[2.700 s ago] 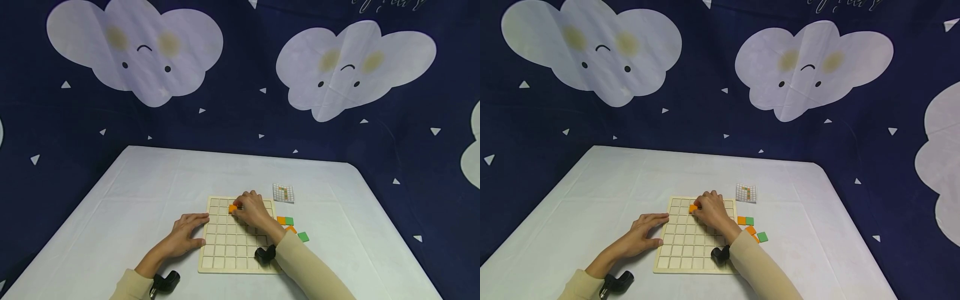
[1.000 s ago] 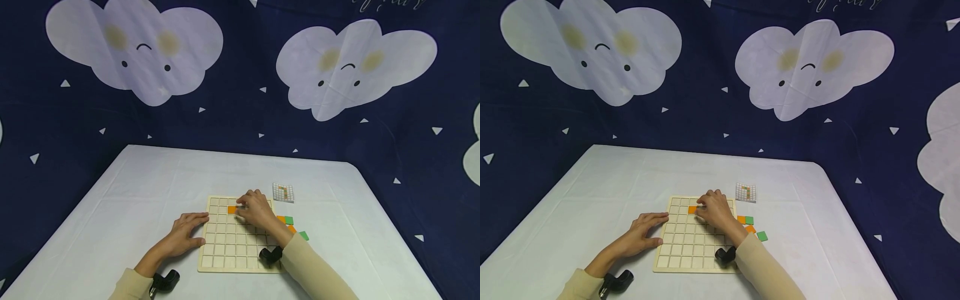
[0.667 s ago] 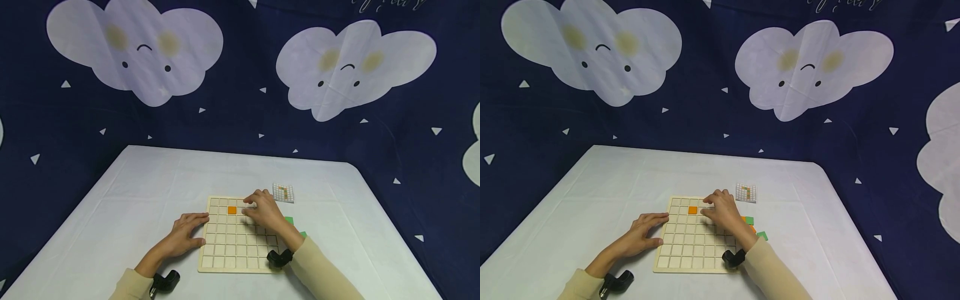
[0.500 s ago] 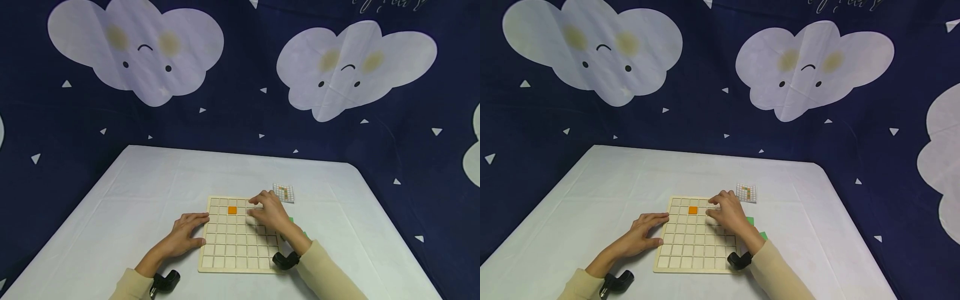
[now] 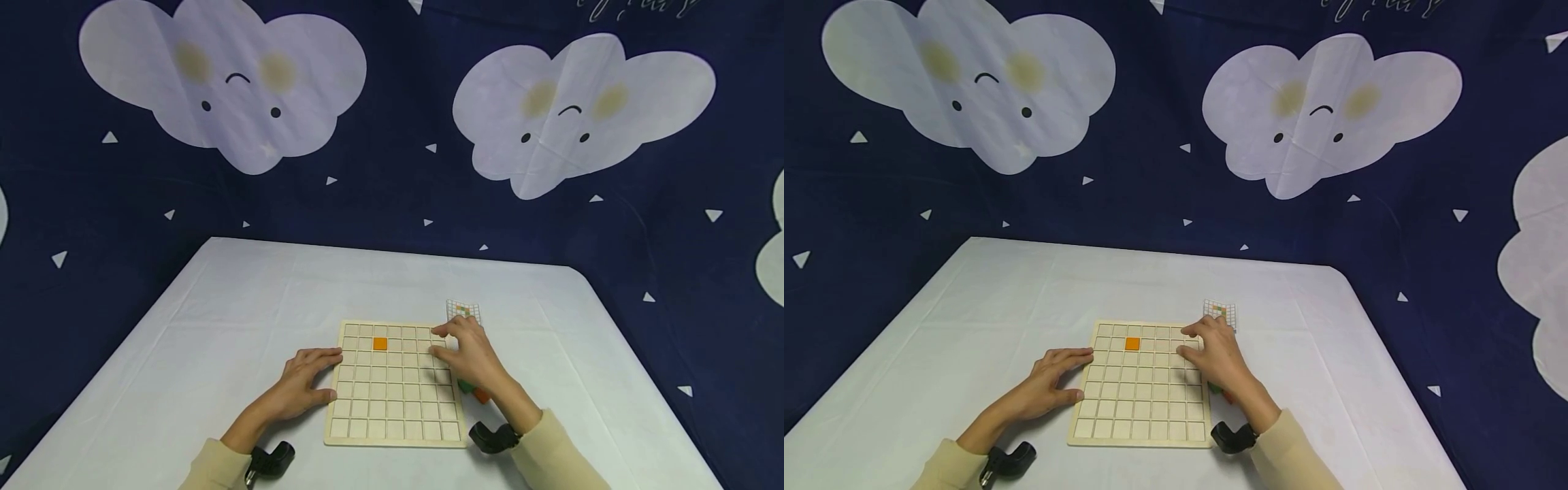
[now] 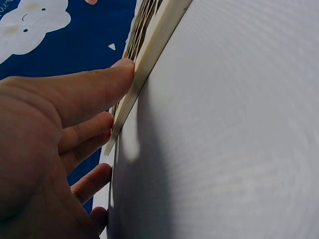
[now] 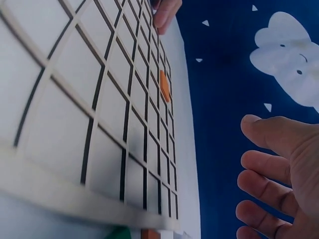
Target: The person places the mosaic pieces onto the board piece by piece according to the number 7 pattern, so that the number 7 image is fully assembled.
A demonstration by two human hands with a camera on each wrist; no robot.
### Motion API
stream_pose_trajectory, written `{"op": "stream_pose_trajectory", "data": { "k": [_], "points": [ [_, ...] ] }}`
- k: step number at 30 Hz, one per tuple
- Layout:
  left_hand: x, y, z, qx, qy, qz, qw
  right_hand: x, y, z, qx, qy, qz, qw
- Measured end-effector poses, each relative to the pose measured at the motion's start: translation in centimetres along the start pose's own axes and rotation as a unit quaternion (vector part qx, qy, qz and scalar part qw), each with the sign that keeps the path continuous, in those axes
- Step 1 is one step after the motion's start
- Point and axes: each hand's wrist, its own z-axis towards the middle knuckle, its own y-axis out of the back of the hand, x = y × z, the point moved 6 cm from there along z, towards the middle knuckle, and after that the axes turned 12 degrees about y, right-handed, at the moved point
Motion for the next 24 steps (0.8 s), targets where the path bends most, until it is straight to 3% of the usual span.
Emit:
{"op": "stream_pose_trajectory", "data": {
  "k": [6,14,24],
  "points": [
    [0.0,0.0,0.0,-0.002,-0.003,0.002,1.0,-0.6,1.0,-1.1,-0.011,-0.005,-0.006,0.9999],
    [0.1,-0.1,0.0,-0.002,0.0,0.003,1.0,-1.5,1.8,-2.8,-0.008,-0.053,-0.015,0.9984],
    [0.1,0.0,0.0,-0.006,-0.004,0.007,0.9999,-2.4,2.4,-4.8,-0.021,-0.054,-0.03,0.9979]
  ]
}}
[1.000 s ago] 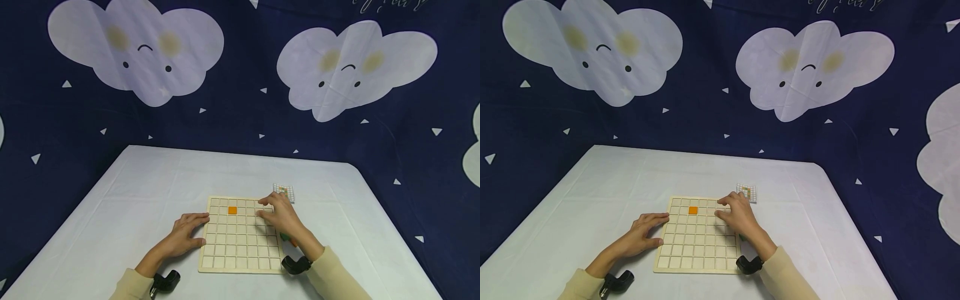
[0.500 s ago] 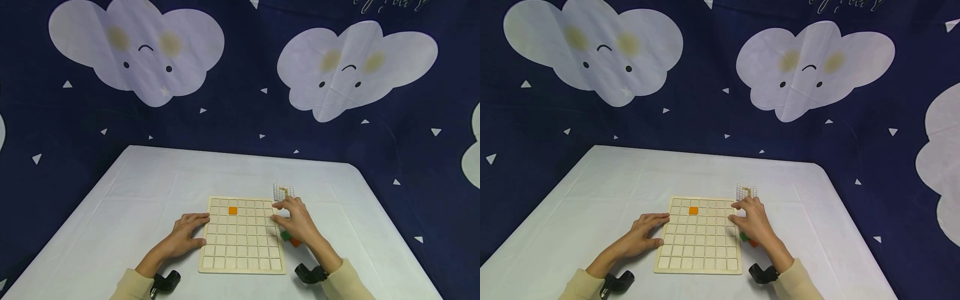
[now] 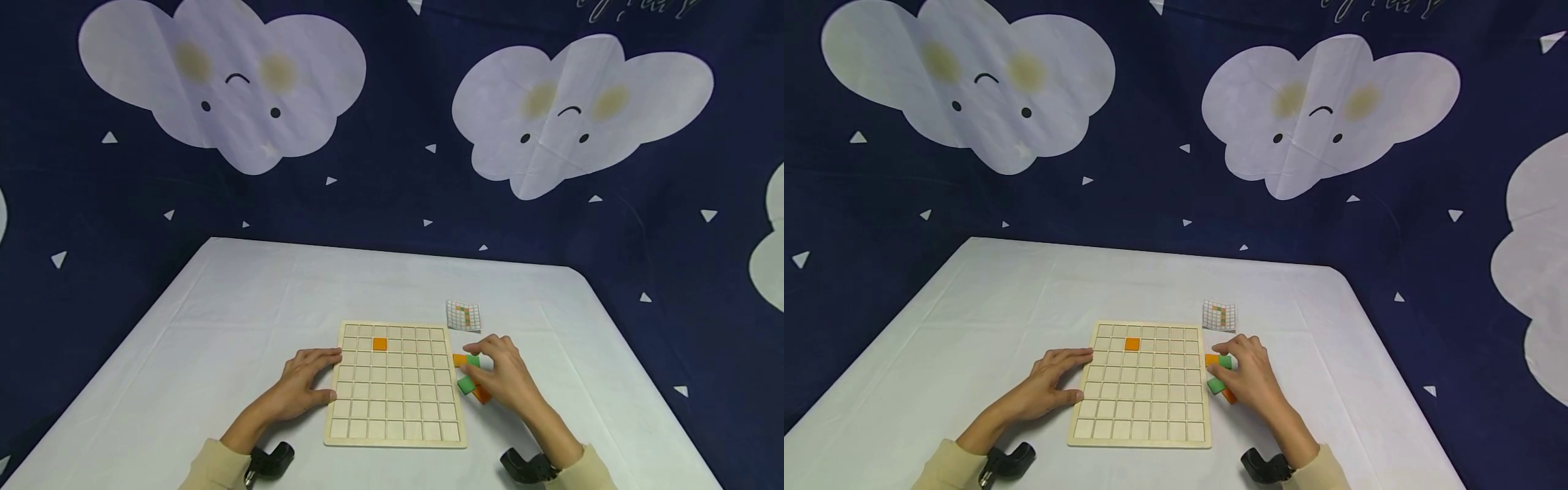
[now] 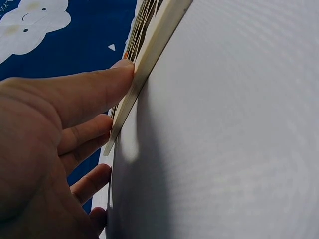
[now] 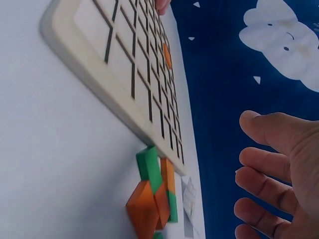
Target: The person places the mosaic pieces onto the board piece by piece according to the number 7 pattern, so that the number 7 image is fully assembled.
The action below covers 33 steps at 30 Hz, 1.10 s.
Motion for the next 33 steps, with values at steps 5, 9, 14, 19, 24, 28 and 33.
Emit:
{"op": "stream_pose_trajectory", "data": {
  "k": [5,9,14,19,24,28,33],
  "points": [
    [0.0,0.0,0.0,0.001,0.002,-0.002,1.0,-0.6,0.2,-0.9,0.001,-0.011,-0.003,0.9999],
    [0.0,0.0,0.0,0.002,-0.002,0.0,1.0,-1.1,0.4,-1.5,0.008,-0.018,-0.007,0.9998],
    [0.0,0.1,-0.1,0.007,-0.009,-0.004,0.9999,-1.6,0.7,-2.4,0.01,-0.015,-0.016,0.9997],
    [0.0,0.1,-0.1,0.009,-0.01,-0.007,0.9999,-2.3,0.7,-3.2,0.02,-0.024,-0.018,0.9993],
    [0.0,0.1,-0.1,0.01,-0.007,-0.008,0.9999,-2.9,0.8,-3.9,0.025,-0.031,-0.016,0.9991],
    [-0.1,0.1,-0.1,0.011,-0.007,-0.008,0.9999,-3.3,0.9,-4.4,0.023,-0.025,-0.019,0.9993],
    [-0.2,0.1,-0.1,0.011,-0.008,-0.007,0.9999,-3.8,0.9,-4.8,0.027,-0.018,-0.024,0.9992]
  ]
}}
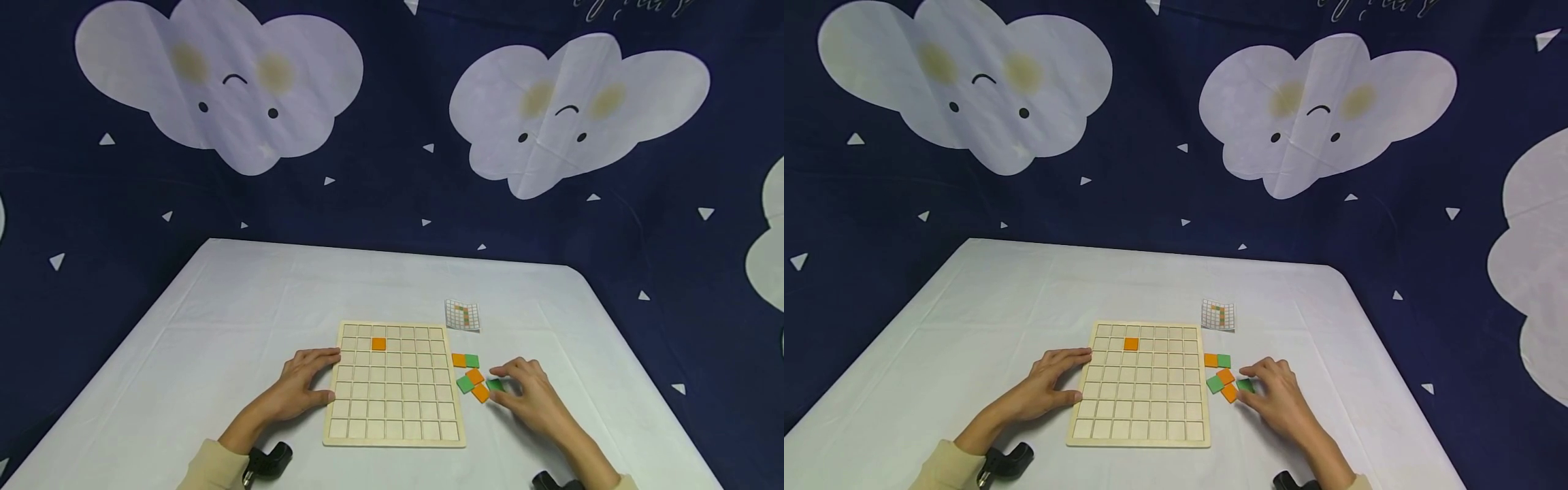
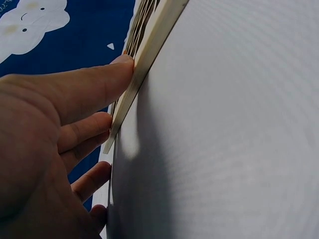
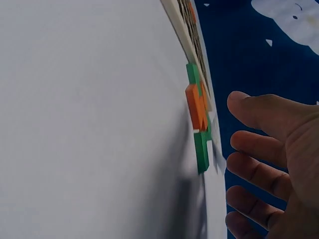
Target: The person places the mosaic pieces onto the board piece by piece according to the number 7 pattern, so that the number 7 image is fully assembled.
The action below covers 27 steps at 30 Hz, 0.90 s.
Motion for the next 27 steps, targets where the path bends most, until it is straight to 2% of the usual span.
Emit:
{"op": "stream_pose_trajectory", "data": {
  "k": [7,18,27],
  "points": [
    [0.0,0.0,0.0,0.0,0.002,0.0,1.0,-0.7,-0.2,-0.1,0.01,0.011,-0.006,0.9999],
    [-0.1,0.0,0.1,0.001,0.003,0.001,1.0,-1.6,-0.7,0.0,0.057,-0.03,0.009,0.9979],
    [0.0,0.0,0.1,-0.001,0.003,0.005,1.0,-1.8,-0.8,0.2,0.055,-0.01,-0.004,0.9984]
  ]
}}
